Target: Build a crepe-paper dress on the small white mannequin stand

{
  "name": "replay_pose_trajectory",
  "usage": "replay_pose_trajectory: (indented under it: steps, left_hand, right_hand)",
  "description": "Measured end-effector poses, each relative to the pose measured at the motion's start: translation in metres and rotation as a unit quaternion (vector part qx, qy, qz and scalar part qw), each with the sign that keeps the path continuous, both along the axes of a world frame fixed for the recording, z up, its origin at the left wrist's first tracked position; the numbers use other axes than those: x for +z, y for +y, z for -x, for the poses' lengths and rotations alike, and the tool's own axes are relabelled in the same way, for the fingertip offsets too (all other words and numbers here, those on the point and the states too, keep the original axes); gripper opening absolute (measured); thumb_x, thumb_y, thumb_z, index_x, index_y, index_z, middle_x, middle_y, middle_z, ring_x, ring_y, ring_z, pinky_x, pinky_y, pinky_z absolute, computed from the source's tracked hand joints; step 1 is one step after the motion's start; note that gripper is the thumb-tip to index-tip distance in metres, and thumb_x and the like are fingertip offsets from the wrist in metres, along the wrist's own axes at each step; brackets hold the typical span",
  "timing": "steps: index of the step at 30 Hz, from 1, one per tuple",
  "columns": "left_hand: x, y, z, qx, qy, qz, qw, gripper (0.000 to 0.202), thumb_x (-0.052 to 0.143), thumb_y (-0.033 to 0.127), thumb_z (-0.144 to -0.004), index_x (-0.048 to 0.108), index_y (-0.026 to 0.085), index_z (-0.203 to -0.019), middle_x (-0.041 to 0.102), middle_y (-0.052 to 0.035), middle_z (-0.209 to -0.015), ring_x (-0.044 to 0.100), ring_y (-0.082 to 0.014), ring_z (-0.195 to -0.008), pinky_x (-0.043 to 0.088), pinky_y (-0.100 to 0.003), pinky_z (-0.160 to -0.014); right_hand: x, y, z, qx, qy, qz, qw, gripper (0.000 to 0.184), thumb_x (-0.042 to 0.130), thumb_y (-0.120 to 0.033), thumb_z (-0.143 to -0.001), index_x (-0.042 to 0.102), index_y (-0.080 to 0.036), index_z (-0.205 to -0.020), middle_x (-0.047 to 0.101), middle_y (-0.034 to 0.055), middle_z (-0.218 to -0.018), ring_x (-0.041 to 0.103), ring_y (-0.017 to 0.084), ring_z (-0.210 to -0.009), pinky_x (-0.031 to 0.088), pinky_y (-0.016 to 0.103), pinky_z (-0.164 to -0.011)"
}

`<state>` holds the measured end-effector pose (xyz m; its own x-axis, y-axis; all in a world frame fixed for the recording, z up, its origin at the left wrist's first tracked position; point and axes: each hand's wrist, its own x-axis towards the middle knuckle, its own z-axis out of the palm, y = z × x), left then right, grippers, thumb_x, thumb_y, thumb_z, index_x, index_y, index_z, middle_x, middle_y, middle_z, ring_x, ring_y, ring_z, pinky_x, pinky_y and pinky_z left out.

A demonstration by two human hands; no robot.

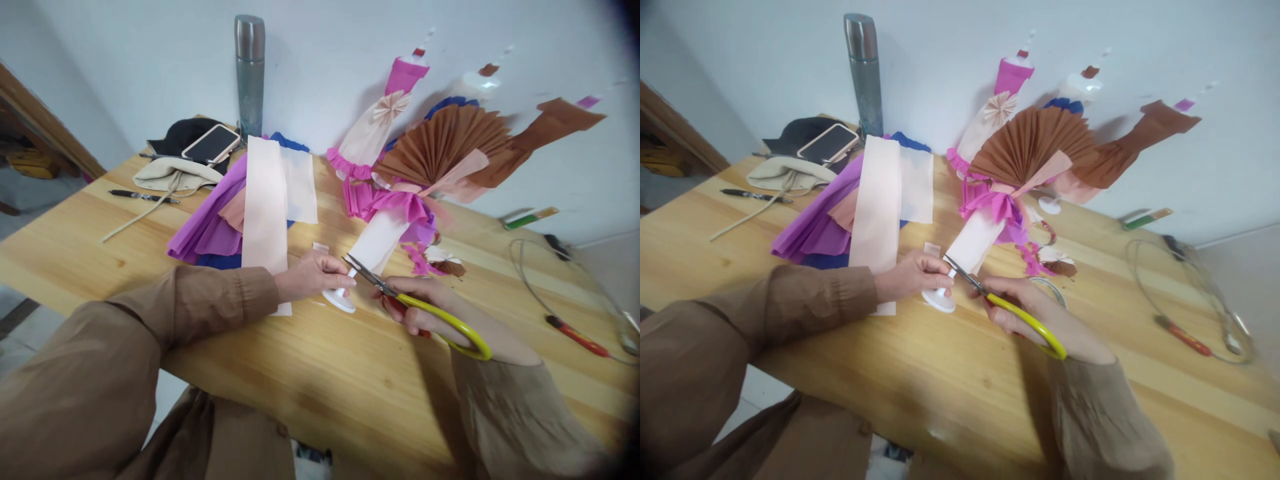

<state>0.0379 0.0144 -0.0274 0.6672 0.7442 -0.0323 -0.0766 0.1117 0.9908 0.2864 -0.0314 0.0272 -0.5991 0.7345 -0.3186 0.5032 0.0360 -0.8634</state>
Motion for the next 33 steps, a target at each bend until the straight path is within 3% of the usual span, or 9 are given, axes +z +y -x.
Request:
replay_pose_trajectory:
  steps: [9, 13, 26, 33]
  left_hand:
    - [-0.003, 0.001, -0.001, 0.002, 0.002, 0.0, 1.0, 0.021, 0.072, 0.026, -0.078, 0.07, 0.012, -0.063, 0.064, -0.0005, -0.063, 0.051, -0.0062, -0.059, 0.036, -0.02, -0.058]
    - [-0.001, 0.0, -0.001, 0.007, 0.009, 0.004, 1.0, 0.02, 0.071, 0.024, -0.078, 0.07, 0.011, -0.062, 0.063, -0.0003, -0.062, 0.051, -0.0061, -0.059, 0.035, -0.02, -0.057]
    - [0.001, 0.0, 0.0, 0.005, 0.02, -0.005, 1.0, 0.022, 0.071, 0.025, -0.079, 0.069, 0.011, -0.061, 0.058, 0.0017, -0.058, 0.046, -0.005, -0.055, 0.031, -0.019, -0.053]
    - [0.002, -0.001, -0.001, 0.005, 0.025, 0.0, 1.0, 0.022, 0.07, 0.024, -0.08, 0.068, 0.011, -0.062, 0.06, 0.0009, -0.059, 0.047, -0.0053, -0.055, 0.034, -0.019, -0.054]
  right_hand:
    - [-0.001, -0.002, 0.0, -0.024, 0.016, -0.011, 1.0, 0.063, 0.064, -0.067, -0.08, 0.065, -0.013, -0.111, 0.05, -0.0001, -0.069, 0.041, 0.008, -0.051, 0.032, 0.021, -0.042]
    - [0.0, -0.002, 0.003, -0.028, 0.025, -0.013, 0.999, 0.059, 0.066, -0.065, -0.08, 0.068, -0.013, -0.107, 0.047, -0.0017, -0.065, 0.036, 0.007, -0.049, 0.028, 0.02, -0.04]
    - [0.007, -0.001, 0.006, -0.018, 0.017, -0.032, 0.999, 0.063, 0.061, -0.069, -0.081, 0.066, -0.012, -0.107, 0.048, -0.0014, -0.066, 0.038, 0.007, -0.048, 0.032, 0.02, -0.037]
    - [0.009, 0.002, 0.001, 0.024, -0.033, -0.048, 0.998, 0.059, 0.057, -0.067, -0.084, 0.065, -0.014, -0.109, 0.049, 0.0002, -0.07, 0.041, 0.009, -0.053, 0.034, 0.021, -0.041]
